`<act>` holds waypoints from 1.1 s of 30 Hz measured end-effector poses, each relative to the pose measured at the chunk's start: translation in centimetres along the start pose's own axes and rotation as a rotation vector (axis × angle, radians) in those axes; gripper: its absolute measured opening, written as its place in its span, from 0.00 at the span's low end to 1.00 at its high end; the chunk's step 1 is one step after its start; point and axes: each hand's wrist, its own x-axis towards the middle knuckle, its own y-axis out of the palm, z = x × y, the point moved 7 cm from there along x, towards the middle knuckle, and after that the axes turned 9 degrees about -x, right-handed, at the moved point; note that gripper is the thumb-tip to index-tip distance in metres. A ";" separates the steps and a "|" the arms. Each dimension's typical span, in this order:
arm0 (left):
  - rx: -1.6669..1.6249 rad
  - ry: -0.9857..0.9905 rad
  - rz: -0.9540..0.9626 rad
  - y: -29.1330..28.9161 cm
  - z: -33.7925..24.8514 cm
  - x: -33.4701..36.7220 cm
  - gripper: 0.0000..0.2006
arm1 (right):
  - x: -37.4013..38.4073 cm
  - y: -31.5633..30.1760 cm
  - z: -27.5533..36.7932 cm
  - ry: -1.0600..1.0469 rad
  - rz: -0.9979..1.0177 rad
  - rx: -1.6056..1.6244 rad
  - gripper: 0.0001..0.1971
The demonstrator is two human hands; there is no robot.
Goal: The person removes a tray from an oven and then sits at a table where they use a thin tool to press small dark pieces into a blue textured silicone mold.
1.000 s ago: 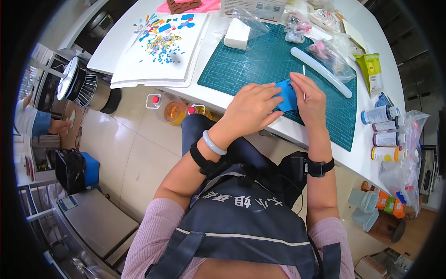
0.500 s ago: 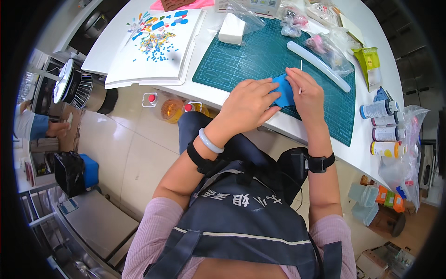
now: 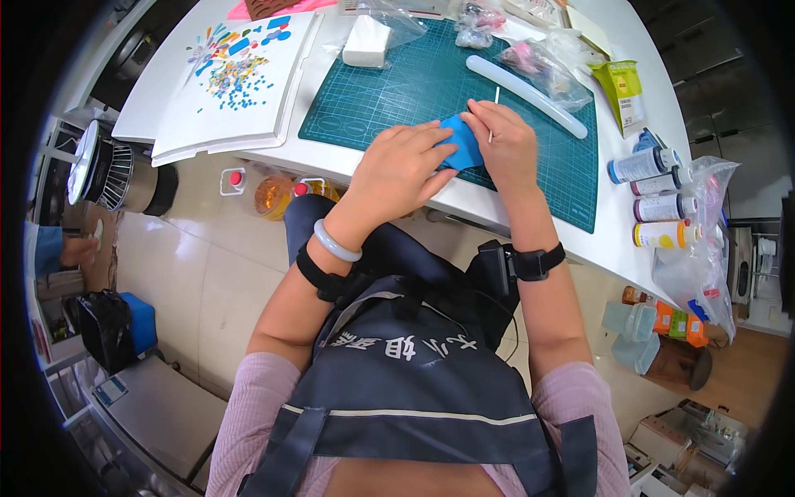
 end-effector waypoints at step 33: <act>-0.068 -0.026 -0.026 -0.5 0.8 0.3 0.12 | -0.2 -1.1 -0.2 0.119 0.111 0.211 0.08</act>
